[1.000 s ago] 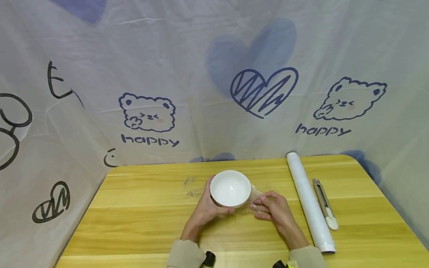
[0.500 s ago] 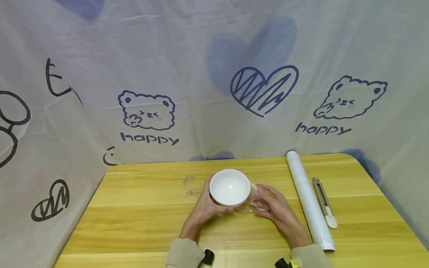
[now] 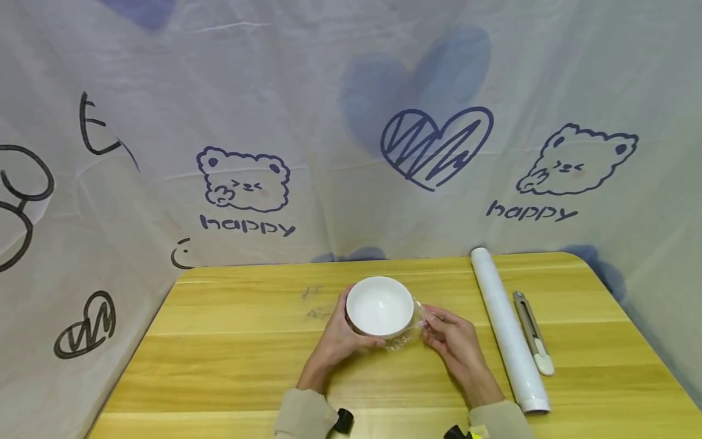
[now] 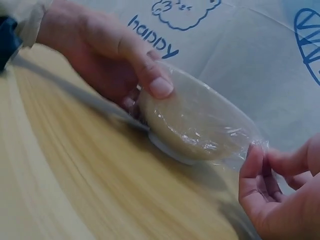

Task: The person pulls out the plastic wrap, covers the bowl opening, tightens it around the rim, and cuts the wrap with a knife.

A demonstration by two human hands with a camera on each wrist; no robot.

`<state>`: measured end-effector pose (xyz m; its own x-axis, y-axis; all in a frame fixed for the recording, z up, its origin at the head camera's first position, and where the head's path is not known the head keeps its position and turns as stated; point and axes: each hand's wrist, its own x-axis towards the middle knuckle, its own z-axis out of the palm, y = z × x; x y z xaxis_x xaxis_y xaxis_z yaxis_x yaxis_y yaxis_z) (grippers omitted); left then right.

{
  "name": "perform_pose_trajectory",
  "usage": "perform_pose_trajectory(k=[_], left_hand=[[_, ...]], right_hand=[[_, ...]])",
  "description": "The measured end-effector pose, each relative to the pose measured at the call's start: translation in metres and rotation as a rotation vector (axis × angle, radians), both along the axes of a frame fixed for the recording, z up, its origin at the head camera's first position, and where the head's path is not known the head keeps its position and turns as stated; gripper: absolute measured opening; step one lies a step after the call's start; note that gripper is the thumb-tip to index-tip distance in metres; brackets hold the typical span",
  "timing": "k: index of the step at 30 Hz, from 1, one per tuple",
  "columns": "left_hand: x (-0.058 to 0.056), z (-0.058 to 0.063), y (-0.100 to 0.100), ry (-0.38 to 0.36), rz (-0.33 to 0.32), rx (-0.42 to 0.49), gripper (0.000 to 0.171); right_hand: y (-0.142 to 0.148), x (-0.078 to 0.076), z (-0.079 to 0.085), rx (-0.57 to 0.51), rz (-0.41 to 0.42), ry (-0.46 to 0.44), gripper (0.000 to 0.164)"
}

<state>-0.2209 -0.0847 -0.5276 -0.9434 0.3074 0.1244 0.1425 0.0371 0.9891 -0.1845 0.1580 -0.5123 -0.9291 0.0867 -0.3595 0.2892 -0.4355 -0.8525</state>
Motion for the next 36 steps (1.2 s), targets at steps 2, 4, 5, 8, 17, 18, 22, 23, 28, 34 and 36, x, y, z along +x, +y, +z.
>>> perform_pose_trajectory(k=[2, 4, 5, 8, 17, 18, 22, 23, 28, 34, 36], left_hand=[[0.0, -0.001, 0.0, 0.002, -0.004, 0.002, 0.12], [0.0, -0.001, 0.0, 0.005, -0.008, 0.012, 0.12], [0.0, -0.001, 0.0, 0.012, -0.011, 0.016, 0.119], [0.0, -0.002, 0.0, 0.013, -0.008, 0.023, 0.119], [0.002, -0.001, 0.002, -0.029, -0.003, 0.02, 0.125], [0.002, -0.001, 0.002, -0.027, -0.002, 0.015, 0.125], [0.002, 0.0, 0.003, -0.001, 0.007, -0.007, 0.123], [0.002, -0.001, 0.004, 0.004, 0.006, -0.007, 0.123], [0.003, 0.0, 0.005, -0.011, 0.002, 0.005, 0.121], [0.003, 0.002, 0.005, -0.012, -0.002, 0.008, 0.123], [0.003, 0.002, 0.004, -0.006, 0.0, 0.005, 0.123]], right_hand=[[0.001, 0.0, -0.001, -0.06, -0.006, -0.015, 0.037], [0.001, -0.001, -0.002, -0.154, 0.003, -0.026, 0.035], [0.002, -0.001, -0.002, -0.207, 0.01, -0.033, 0.033], [0.002, -0.002, -0.003, -0.35, 0.032, -0.05, 0.025], [-0.002, 0.0, -0.003, -0.602, -0.08, -0.08, 0.026], [-0.002, 0.0, -0.003, -0.617, -0.086, -0.081, 0.026], [0.0, 0.0, -0.001, -0.684, -0.105, -0.112, 0.025], [0.001, 0.0, -0.001, -0.7, -0.102, -0.118, 0.025], [0.004, 0.001, 0.001, -0.603, -0.079, -0.108, 0.025], [-0.005, 0.002, 0.0, 0.14, -0.07, 0.041, 0.032], [-0.013, 0.002, -0.003, 0.329, -0.069, 0.095, 0.028]])
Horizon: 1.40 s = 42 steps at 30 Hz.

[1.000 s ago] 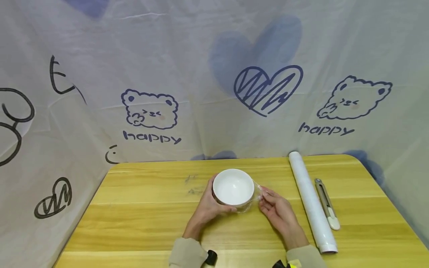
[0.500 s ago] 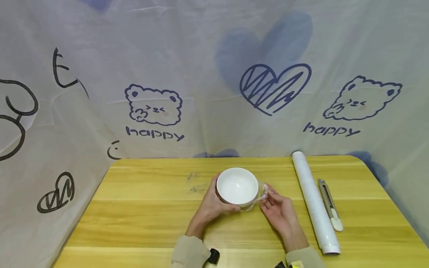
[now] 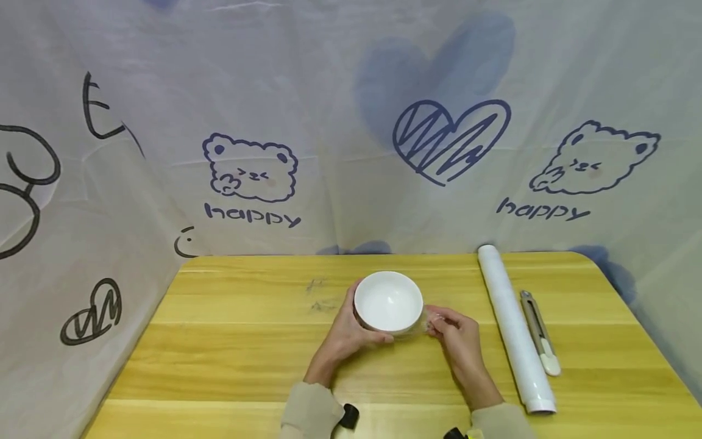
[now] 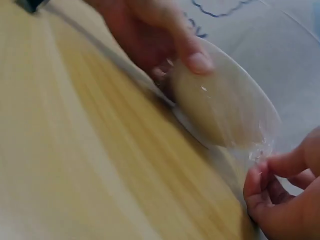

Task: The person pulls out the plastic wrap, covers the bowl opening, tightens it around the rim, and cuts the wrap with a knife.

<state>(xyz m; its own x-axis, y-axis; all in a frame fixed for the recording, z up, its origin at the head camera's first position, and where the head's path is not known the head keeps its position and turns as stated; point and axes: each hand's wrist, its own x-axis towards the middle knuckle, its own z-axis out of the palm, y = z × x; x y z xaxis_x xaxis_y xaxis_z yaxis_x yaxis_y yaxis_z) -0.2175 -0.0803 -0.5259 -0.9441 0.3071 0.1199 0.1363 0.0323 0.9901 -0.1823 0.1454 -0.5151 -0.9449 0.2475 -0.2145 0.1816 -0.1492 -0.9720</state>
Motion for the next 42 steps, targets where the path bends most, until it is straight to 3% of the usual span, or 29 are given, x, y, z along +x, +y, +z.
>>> perform_pose_trajectory(k=[5, 10, 16, 18, 22, 29, 35, 37, 42], left_hand=[[0.0, 0.0, 0.0, -0.009, -0.025, -0.009, 0.125], [0.002, 0.001, 0.001, -0.018, -0.012, -0.029, 0.123], [0.005, 0.007, -0.004, 0.079, 0.15, -0.305, 0.12], [0.004, 0.008, -0.005, 0.097, 0.158, -0.337, 0.121], [0.003, 0.01, -0.005, 0.11, 0.117, -0.292, 0.12], [0.009, 0.006, 0.006, 0.09, 0.116, -0.27, 0.127], [0.011, 0.002, 0.014, 0.11, 0.163, -0.262, 0.129], [0.011, 0.001, 0.016, 0.124, 0.165, -0.265, 0.128], [0.007, 0.0, 0.017, 0.134, 0.148, -0.276, 0.125]], right_hand=[[-0.012, 0.001, -0.006, 0.387, -0.011, 0.14, 0.018], [-0.015, 0.003, -0.005, 0.572, -0.03, 0.191, 0.016], [-0.011, 0.006, 0.003, 0.724, 0.098, 0.243, 0.022], [-0.01, 0.007, 0.005, 0.672, 0.166, 0.235, 0.029], [-0.014, 0.008, 0.004, 0.555, 0.225, 0.196, 0.043], [-0.028, 0.011, -0.008, 0.607, 0.078, 0.21, 0.037], [-0.03, 0.011, -0.009, 0.636, 0.056, 0.207, 0.037], [-0.028, 0.01, -0.008, 0.504, 0.078, 0.161, 0.041], [-0.02, 0.008, -0.001, -0.081, 0.136, -0.008, 0.052]])
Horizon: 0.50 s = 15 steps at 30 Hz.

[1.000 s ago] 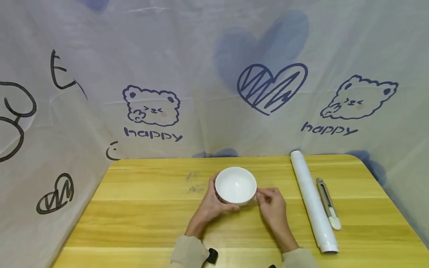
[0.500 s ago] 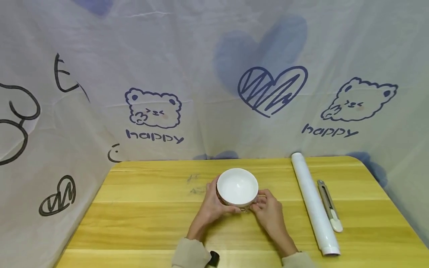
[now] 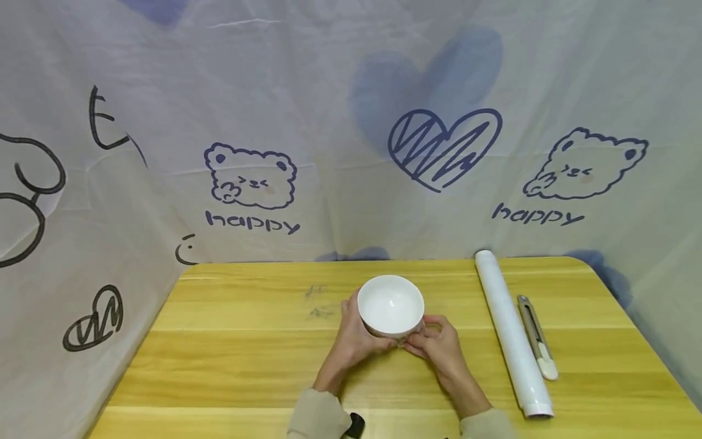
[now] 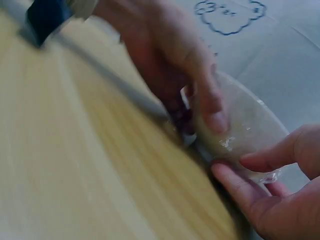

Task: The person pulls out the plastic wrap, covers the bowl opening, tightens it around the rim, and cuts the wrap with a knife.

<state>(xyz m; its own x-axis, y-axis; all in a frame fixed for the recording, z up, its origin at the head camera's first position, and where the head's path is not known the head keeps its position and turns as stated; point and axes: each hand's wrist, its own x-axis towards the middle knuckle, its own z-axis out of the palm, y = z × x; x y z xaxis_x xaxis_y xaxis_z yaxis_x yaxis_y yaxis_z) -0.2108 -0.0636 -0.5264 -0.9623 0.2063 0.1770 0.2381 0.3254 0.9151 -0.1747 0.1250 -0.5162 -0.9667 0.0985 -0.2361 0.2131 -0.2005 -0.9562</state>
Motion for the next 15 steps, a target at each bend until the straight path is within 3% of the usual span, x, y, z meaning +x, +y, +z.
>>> perform_pose_trajectory(k=[3, 7, 10, 13, 15], left_hand=[[-0.003, 0.001, 0.0, 0.011, -0.018, -0.014, 0.122], [-0.007, 0.002, -0.001, 0.023, -0.054, -0.024, 0.117], [-0.007, 0.003, -0.002, 0.003, -0.082, -0.011, 0.116], [-0.006, 0.004, -0.002, -0.053, -0.103, 0.046, 0.115], [-0.004, 0.004, -0.002, -0.102, -0.118, 0.099, 0.112]], right_hand=[[0.01, 0.0, 0.006, -0.141, 0.062, -0.058, 0.052], [0.028, 0.0, 0.01, -0.108, 0.167, -0.056, 0.042], [0.036, 0.0, 0.01, 0.076, 0.17, 0.014, 0.031], [0.037, -0.001, 0.008, 0.363, 0.095, 0.102, 0.018], [0.037, -0.001, 0.007, 0.494, 0.058, 0.126, 0.011]])
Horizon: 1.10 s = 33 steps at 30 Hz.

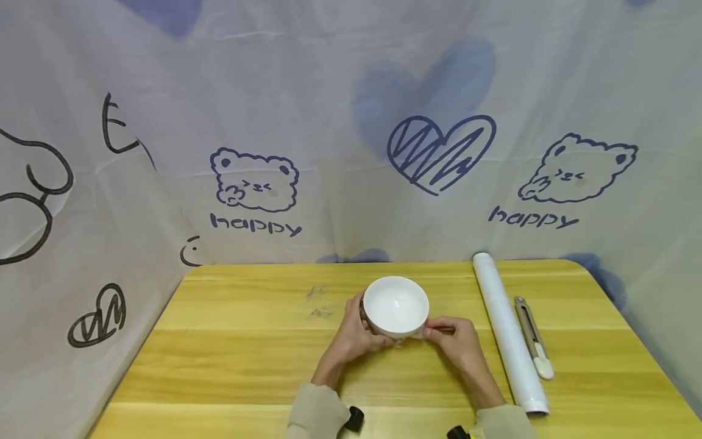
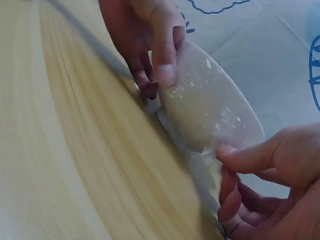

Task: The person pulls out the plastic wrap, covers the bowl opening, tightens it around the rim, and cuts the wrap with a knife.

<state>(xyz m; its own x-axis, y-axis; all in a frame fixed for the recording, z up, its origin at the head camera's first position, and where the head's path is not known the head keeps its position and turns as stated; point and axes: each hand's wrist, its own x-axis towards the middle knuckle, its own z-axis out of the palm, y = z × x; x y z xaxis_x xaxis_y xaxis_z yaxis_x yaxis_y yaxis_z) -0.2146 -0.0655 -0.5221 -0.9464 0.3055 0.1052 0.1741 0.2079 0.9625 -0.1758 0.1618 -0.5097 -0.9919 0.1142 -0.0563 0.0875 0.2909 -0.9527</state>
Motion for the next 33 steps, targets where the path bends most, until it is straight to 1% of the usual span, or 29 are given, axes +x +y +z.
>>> perform_pose_trajectory(k=[1, 2, 3, 5, 7, 8, 10, 12, 14, 16, 19, 21, 22, 24, 27, 28, 29, 31, 33], left_hand=[[0.0, 0.0, 0.0, -0.02, -0.006, 0.024, 0.111], [0.001, 0.001, 0.001, -0.026, -0.016, 0.042, 0.111], [0.001, 0.0, 0.002, -0.029, -0.023, 0.047, 0.112], [0.002, 0.0, 0.004, -0.001, -0.022, 0.013, 0.114], [0.001, -0.001, 0.006, 0.052, 0.0, -0.044, 0.118], [0.001, -0.002, 0.006, 0.075, 0.016, -0.075, 0.118], [0.001, -0.004, 0.007, 0.119, 0.063, -0.131, 0.117], [0.001, -0.005, 0.006, 0.151, 0.102, -0.168, 0.113], [0.001, -0.005, 0.005, 0.186, 0.135, -0.201, 0.108], [0.001, -0.004, 0.004, 0.213, 0.163, -0.228, 0.104], [0.003, -0.005, 0.004, 0.222, 0.184, -0.236, 0.102], [0.004, -0.006, 0.004, 0.201, 0.17, -0.218, 0.102], [0.004, -0.007, 0.004, 0.172, 0.149, -0.186, 0.103], [0.002, -0.007, 0.003, 0.096, 0.085, -0.079, 0.108], [-0.002, -0.006, -0.002, -0.051, -0.019, 0.079, 0.117], [-0.003, -0.005, -0.005, -0.098, -0.047, 0.127, 0.119], [-0.004, -0.004, -0.008, -0.126, -0.072, 0.159, 0.12], [-0.006, -0.002, -0.016, -0.158, -0.111, 0.181, 0.116], [-0.007, 0.0, -0.026, -0.161, -0.148, 0.187, 0.108]], right_hand=[[-0.001, -0.001, -0.001, 0.032, -0.01, 0.0, 0.008], [-0.001, -0.002, -0.001, 0.036, -0.016, -0.006, 0.006], [-0.002, -0.002, -0.001, 0.015, -0.018, -0.025, 0.005], [-0.003, -0.003, -0.002, -0.072, -0.021, -0.056, 0.008], [-0.005, -0.004, -0.002, -0.162, -0.032, -0.082, 0.018], [-0.006, -0.004, -0.003, -0.194, -0.036, -0.086, 0.027], [-0.01, -0.005, -0.004, -0.24, -0.039, -0.091, 0.04], [-0.013, -0.004, -0.005, -0.259, -0.031, -0.091, 0.044], [-0.017, -0.004, -0.005, -0.268, -0.035, -0.086, 0.04], [-0.02, -0.004, -0.004, -0.256, -0.042, -0.079, 0.029], [-0.022, -0.004, -0.003, -0.193, -0.045, -0.059, 0.024], [-0.022, -0.003, -0.002, -0.135, -0.03, -0.046, 0.023], [-0.022, -0.002, -0.002, -0.106, -0.022, -0.043, 0.022], [-0.02, -0.002, -0.003, -0.036, -0.003, -0.035, 0.02], [-0.017, -0.003, -0.002, 0.083, 0.032, -0.033, 0.018], [-0.015, -0.003, -0.001, 0.115, 0.055, -0.04, 0.019], [-0.012, -0.003, 0.0, 0.147, 0.082, -0.048, 0.021], [-0.006, -0.002, 0.005, 0.203, 0.137, -0.064, 0.028], [0.002, -0.001, 0.011, 0.227, 0.179, -0.07, 0.036]])
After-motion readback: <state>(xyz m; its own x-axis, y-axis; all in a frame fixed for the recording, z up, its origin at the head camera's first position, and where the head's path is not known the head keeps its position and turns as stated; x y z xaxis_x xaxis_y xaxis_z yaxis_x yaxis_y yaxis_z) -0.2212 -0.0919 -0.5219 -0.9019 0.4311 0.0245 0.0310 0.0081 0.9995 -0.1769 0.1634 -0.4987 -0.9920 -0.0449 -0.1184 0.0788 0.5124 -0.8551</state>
